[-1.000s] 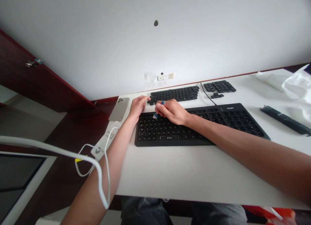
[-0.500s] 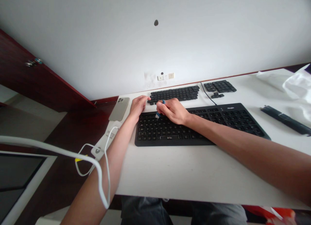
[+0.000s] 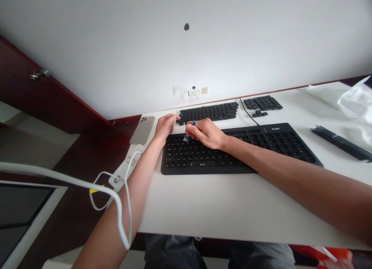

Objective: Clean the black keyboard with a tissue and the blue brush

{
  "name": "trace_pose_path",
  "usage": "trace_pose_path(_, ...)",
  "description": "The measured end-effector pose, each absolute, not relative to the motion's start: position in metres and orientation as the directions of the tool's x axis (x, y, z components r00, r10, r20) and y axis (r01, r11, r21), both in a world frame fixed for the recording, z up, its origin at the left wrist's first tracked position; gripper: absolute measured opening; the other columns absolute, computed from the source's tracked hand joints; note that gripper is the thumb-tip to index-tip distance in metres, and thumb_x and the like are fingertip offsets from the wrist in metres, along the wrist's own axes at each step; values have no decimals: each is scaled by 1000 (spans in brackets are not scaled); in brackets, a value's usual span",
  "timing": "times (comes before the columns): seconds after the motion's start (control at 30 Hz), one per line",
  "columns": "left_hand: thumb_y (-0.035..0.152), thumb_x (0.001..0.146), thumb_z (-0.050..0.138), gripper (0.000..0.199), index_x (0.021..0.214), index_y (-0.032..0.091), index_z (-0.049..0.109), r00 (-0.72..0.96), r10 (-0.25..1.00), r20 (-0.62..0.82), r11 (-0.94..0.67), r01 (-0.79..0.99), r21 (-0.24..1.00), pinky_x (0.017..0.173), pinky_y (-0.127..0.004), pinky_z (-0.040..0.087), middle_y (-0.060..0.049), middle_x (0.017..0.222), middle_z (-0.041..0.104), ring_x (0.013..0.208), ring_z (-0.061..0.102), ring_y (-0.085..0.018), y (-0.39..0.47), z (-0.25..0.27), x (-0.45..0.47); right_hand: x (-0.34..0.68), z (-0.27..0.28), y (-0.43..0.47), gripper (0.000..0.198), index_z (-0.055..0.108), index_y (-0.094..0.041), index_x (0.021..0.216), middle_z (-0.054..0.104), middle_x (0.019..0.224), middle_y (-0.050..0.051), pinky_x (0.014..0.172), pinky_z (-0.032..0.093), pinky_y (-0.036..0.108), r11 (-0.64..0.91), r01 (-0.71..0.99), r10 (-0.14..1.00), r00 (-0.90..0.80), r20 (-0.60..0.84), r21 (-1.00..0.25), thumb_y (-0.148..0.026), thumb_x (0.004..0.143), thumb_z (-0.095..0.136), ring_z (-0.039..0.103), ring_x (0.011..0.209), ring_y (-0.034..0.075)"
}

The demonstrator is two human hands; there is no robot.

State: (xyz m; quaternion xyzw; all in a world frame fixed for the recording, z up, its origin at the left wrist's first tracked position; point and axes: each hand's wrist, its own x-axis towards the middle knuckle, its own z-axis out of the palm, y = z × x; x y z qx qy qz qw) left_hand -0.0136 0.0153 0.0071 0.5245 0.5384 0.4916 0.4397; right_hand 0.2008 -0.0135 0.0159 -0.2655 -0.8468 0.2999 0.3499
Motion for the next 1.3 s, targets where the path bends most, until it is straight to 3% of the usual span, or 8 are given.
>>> trace_pose_path(0.77, 39, 78, 70, 22, 80, 18, 74, -63, 997, 50, -41, 135, 990, 51, -26, 18, 8, 54, 29, 50, 23, -9, 15, 7, -13, 202, 15, -13, 62, 66, -18, 82, 65, 71, 1, 74, 43, 30, 669, 162, 623, -655, 428, -726, -55, 118, 31, 58, 65, 13)
trace_pose_path(1.3, 41, 77, 70, 24, 80, 17, 73, -62, 997, 49, -40, 141, 989, 51, -25, 18, 9, 54, 30, 50, 23, -8, 15, 7, -14, 200, 13, -14, 71, 61, -18, 69, 58, 61, 0, 72, 39, 31, 674, 234, 676, -578, 457, -701, -60, 116, 28, 54, 61, 13)
